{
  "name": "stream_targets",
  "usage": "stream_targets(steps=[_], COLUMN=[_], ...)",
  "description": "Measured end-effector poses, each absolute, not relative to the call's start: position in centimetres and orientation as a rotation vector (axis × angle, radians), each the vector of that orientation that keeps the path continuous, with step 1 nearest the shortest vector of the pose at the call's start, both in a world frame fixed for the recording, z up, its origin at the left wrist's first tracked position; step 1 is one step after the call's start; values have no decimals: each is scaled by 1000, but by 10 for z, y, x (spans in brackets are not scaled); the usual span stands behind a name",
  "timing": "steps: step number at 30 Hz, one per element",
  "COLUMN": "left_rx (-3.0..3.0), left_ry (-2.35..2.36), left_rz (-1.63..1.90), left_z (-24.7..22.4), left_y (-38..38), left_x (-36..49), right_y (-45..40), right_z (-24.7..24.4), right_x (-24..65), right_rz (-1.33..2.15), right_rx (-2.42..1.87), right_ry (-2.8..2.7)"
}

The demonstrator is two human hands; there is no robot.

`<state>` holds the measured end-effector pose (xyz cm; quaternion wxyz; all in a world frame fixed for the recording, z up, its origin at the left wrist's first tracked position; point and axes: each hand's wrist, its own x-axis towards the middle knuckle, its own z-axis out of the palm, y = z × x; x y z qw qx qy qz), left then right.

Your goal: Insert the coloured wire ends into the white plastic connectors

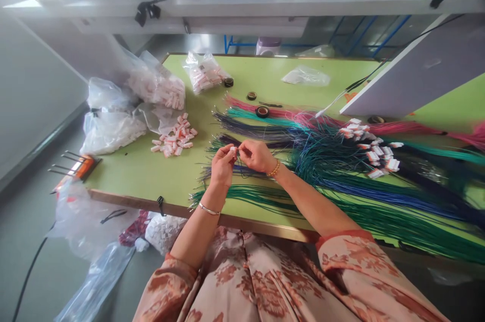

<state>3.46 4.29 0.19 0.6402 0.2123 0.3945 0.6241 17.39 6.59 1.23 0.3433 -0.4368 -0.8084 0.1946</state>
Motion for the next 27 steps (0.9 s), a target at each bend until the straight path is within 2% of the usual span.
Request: stream_targets(steps=[10,14,21,27], left_rx=[512,529,618,531], left_ry=[1003,975,913,928], left_rz=[1434,1426,1381,1386], left_z=[3,15,38,21], left_y=[41,38,44,58], left_x=[36,35,47,52], right_y=[63,94,194,218], right_z=[15,32,37,14], right_x=[173,195,216,214], right_rz=[588,656,164,57], right_rx=[-1118,-1076,-1802,-1992], right_ry=[-2044,-2018,-2128,-2342])
